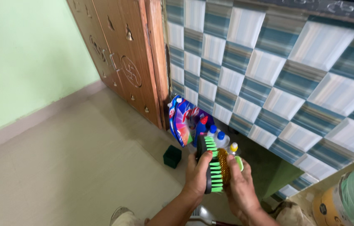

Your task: The person scrubs a tiled wall section using a green-bristled brush and a small green scrubber, then handles a plastic bottle with a yellow cap. The person repeatedly scrubs the same wall area and adjusts the bottle cap.

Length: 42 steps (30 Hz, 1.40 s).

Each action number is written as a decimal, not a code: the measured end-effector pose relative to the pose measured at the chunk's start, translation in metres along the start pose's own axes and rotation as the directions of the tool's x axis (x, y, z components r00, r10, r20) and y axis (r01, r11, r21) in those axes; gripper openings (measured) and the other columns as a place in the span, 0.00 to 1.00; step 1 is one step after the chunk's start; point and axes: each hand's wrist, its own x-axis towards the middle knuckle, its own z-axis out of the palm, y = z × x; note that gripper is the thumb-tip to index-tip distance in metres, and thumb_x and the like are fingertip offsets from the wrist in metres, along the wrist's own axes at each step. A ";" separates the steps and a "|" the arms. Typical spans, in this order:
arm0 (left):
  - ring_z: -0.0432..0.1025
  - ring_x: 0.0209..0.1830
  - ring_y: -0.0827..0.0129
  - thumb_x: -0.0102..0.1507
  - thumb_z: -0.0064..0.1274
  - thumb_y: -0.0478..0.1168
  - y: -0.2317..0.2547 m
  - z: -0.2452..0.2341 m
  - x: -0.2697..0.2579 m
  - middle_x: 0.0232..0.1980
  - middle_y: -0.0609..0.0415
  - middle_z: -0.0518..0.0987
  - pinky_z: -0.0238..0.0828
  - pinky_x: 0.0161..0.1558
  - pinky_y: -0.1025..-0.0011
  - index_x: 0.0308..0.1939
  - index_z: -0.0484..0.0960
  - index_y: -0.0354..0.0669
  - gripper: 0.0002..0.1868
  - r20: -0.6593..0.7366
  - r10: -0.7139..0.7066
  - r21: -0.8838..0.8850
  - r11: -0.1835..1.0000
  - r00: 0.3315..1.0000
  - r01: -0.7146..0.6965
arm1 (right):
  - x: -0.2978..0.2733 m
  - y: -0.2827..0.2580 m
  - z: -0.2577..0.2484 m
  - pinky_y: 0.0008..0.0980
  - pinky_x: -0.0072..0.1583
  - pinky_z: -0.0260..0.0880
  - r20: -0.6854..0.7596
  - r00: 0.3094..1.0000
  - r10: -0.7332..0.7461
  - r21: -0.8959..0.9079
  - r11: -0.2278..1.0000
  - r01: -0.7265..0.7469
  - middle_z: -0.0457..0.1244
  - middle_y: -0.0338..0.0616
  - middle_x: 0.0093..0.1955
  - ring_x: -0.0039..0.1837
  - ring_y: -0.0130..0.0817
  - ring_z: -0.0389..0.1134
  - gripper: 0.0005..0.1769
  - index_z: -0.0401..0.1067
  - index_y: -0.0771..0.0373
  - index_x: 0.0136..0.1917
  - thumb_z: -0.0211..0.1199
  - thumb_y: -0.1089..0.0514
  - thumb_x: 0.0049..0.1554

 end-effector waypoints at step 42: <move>0.77 0.45 0.47 0.45 0.59 0.26 0.050 -0.012 -0.008 0.55 0.42 0.77 0.79 0.40 0.48 0.71 0.52 0.56 0.53 0.221 -0.251 0.112 0.966 0.942 0.231 | 0.028 -0.031 -0.040 0.37 0.63 0.67 0.271 0.767 -0.581 -0.072 0.783 0.618 0.63 0.52 0.63 0.64 0.37 0.64 0.33 0.54 0.59 0.74 0.62 0.58 0.60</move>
